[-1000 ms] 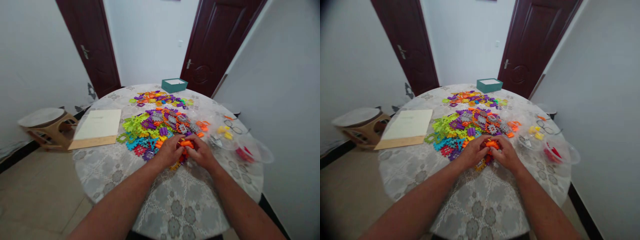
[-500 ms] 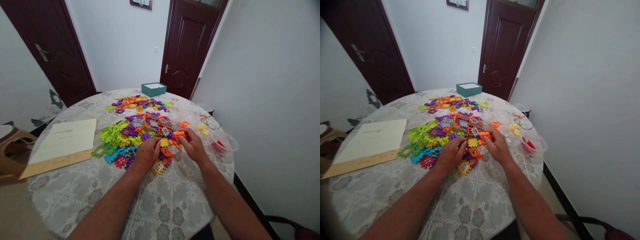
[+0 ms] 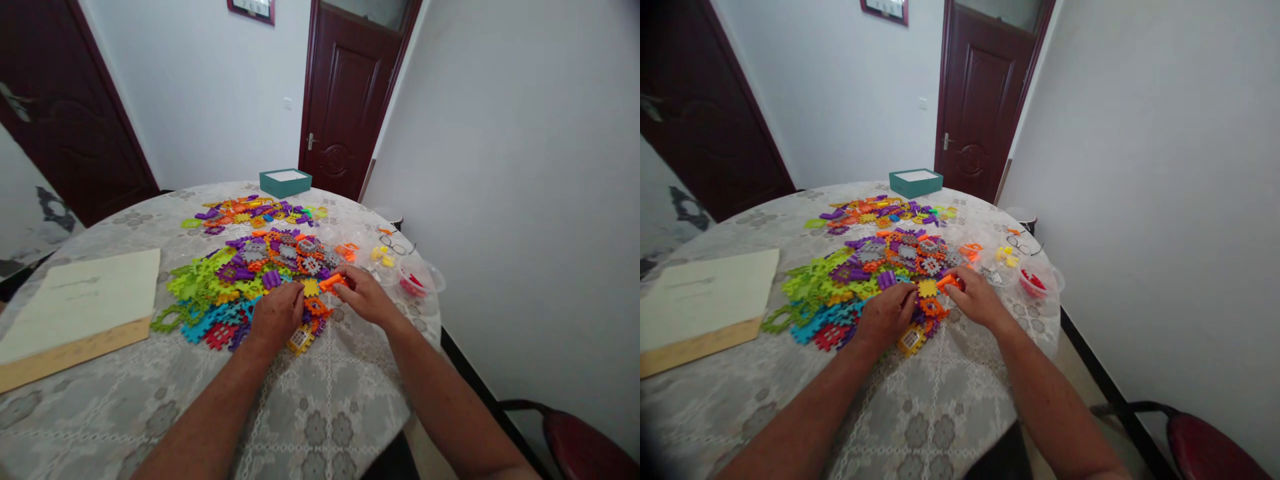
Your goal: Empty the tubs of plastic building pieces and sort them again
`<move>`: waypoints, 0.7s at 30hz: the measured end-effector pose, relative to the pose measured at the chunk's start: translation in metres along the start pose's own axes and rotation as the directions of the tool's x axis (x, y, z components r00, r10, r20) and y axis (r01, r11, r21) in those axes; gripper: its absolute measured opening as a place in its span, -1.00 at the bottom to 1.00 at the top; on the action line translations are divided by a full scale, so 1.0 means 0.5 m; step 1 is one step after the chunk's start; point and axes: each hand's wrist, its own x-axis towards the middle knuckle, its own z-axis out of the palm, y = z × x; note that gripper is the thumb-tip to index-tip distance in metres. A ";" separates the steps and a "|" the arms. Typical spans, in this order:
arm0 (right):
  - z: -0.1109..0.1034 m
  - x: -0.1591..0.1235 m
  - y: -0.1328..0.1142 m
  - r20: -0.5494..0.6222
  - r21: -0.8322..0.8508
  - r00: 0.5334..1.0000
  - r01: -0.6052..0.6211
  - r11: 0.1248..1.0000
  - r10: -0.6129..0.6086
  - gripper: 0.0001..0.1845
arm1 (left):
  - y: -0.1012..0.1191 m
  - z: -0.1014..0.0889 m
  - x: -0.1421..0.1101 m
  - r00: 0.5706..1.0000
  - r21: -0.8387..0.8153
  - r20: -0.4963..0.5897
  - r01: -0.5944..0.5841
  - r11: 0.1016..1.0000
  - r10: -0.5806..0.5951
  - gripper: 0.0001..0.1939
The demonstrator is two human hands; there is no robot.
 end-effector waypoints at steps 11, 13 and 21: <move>-0.080 0.036 0.039 -0.163 0.448 0.926 -0.237 0.862 0.340 -0.58 | -0.002 -0.003 0.001 1.000 0.002 -0.016 -0.002 1.000 0.002 -0.79; -0.085 0.035 0.049 -0.169 0.473 0.916 -0.248 0.845 0.364 -0.56 | -0.004 -0.004 0.002 1.000 -0.004 -0.022 0.003 1.000 -0.003 -0.78; -0.106 0.046 0.056 -0.097 0.284 0.938 -0.294 0.913 0.332 -0.59 | -0.005 -0.006 0.003 1.000 -0.012 -0.018 0.005 1.000 -0.005 -0.79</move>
